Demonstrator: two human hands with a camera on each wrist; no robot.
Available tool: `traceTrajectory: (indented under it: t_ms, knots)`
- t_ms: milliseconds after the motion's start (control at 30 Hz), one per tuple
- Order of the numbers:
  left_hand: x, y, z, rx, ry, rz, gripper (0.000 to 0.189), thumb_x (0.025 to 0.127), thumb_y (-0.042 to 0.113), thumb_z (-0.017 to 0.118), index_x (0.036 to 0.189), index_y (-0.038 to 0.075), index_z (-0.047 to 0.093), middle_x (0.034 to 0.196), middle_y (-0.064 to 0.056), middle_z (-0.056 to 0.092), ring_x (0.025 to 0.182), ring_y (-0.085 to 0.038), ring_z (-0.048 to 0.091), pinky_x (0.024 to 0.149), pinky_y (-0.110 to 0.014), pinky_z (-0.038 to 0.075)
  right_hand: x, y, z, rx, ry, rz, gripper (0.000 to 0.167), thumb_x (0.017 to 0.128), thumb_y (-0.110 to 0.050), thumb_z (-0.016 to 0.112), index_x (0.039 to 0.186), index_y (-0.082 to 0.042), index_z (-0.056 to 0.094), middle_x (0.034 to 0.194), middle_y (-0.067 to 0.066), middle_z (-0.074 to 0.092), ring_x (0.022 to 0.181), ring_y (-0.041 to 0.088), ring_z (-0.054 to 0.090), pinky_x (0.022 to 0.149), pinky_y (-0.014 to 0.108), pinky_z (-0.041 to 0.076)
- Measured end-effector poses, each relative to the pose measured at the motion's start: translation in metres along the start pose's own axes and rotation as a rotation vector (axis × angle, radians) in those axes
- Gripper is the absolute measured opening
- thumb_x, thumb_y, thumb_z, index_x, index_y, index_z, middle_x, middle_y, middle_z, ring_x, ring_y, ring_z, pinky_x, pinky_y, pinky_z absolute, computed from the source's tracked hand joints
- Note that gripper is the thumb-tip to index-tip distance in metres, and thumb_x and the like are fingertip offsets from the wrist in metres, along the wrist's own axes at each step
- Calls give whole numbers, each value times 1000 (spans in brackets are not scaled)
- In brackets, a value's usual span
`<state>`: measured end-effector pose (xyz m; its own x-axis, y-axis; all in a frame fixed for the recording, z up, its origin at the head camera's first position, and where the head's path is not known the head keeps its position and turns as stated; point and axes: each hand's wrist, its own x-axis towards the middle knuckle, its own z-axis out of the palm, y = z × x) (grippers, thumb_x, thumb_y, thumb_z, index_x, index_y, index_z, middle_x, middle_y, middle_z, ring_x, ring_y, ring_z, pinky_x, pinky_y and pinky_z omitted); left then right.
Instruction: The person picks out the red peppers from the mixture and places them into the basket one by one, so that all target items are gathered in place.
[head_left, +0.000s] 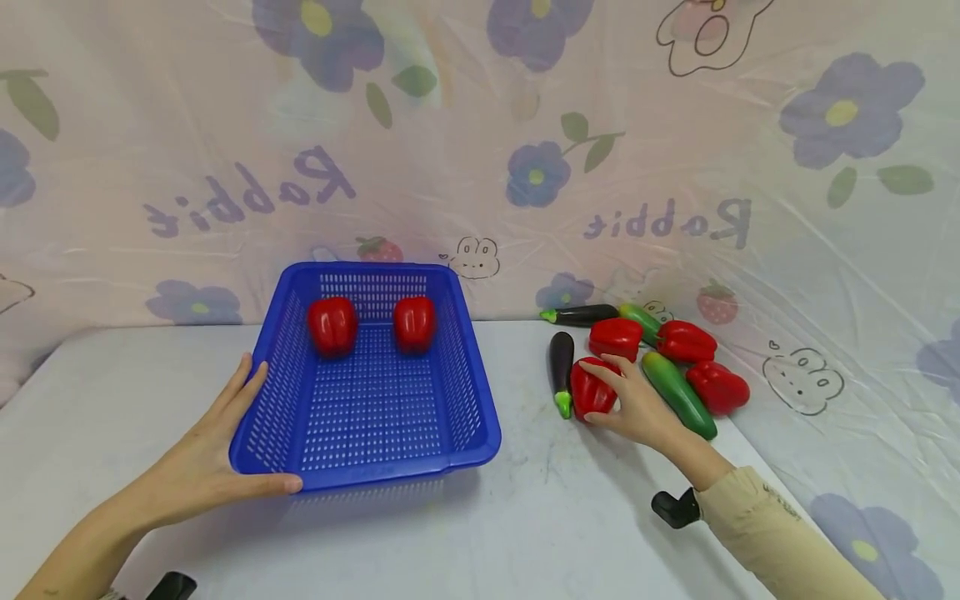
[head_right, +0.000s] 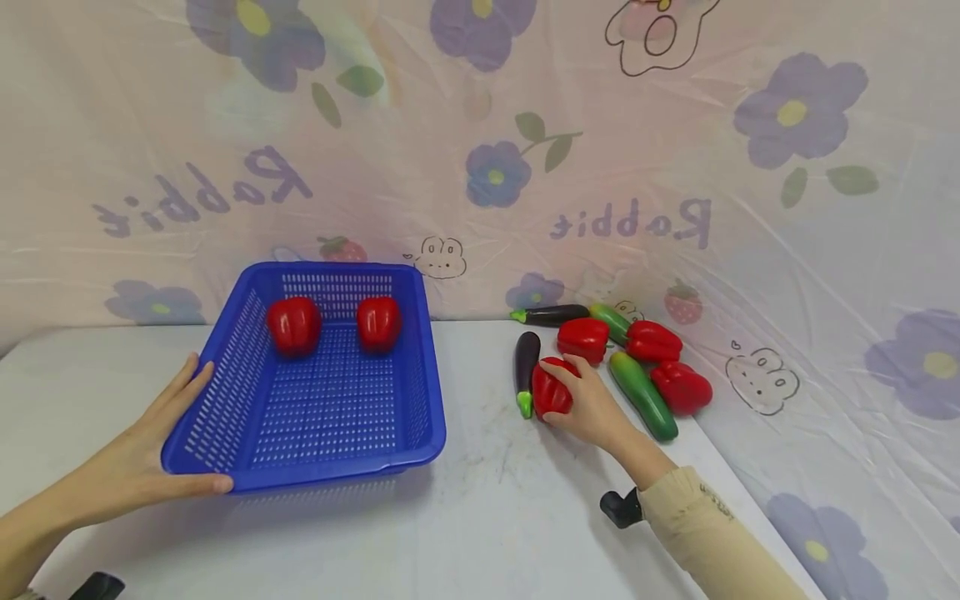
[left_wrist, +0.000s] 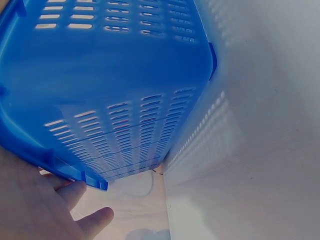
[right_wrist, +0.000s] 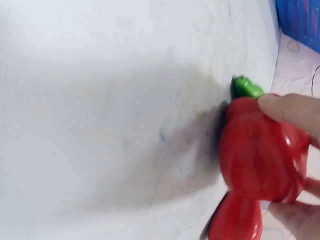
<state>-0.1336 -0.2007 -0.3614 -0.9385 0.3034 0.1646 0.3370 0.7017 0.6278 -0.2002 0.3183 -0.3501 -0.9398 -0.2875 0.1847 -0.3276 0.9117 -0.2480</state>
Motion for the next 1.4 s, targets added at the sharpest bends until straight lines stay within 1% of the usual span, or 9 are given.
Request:
traceTrajectory:
  t_ms: [233,333,467,600,733,833,1033,1267,1400]
  knots:
    - [-2,0,0,-27,9,10,126,67,38,83,155,22,-5,161,-9,-17,140,-58,4,88,-83,24,2,4,1,27,-4,-69,77,69,-15,85,138,-14,51,143,20,38,128,41,39,84,53,56]
    - [-2,0,0,-24,9,5,125,67,38,82,155,22,-6,161,-9,-17,139,-58,4,87,-83,24,3,5,0,15,6,-89,77,68,-15,86,138,-14,51,142,21,39,128,41,39,83,53,56]
    - [-2,1,1,-22,6,-3,125,67,39,82,155,20,-5,161,-9,-17,140,-58,4,88,-83,24,4,6,-3,-19,64,-122,76,67,-13,87,135,-12,54,140,23,42,125,41,42,81,54,56]
    - [-2,1,1,-25,8,7,125,67,38,83,155,19,-4,161,-9,-16,140,-57,5,89,-82,24,9,7,-8,-24,132,-166,75,66,-12,87,134,-10,54,138,23,44,121,41,45,79,54,57]
    - [-2,2,0,-37,8,17,126,67,36,83,155,19,-5,161,-10,-16,140,-57,5,89,-82,24,14,5,-12,-16,165,-198,74,67,-10,86,134,-9,54,138,22,43,122,41,45,80,54,56]
    - [-2,2,0,-31,8,17,126,67,37,83,155,19,-5,161,-10,-16,140,-57,5,89,-82,24,18,3,-15,-5,180,-208,73,68,-9,86,134,-9,54,139,22,42,124,41,43,81,55,56]
    - [-1,3,-1,-17,8,7,126,67,40,83,155,20,-6,161,-10,-17,140,-57,5,89,-82,25,25,-6,-21,31,190,-200,75,70,-10,85,137,-10,51,143,23,39,128,41,39,83,57,55]
    - [0,5,-2,-22,8,7,127,66,40,83,155,19,-5,161,-10,-16,139,-58,7,89,-82,25,34,-15,-27,48,202,-218,75,72,-12,84,138,-13,50,145,21,38,127,41,40,80,54,56]
    - [0,6,-2,-5,7,-4,127,66,41,83,155,18,-5,161,-11,-16,138,-59,10,89,-82,26,40,-21,-29,47,215,-232,75,72,-13,84,138,-13,50,144,19,38,127,40,41,80,54,57]
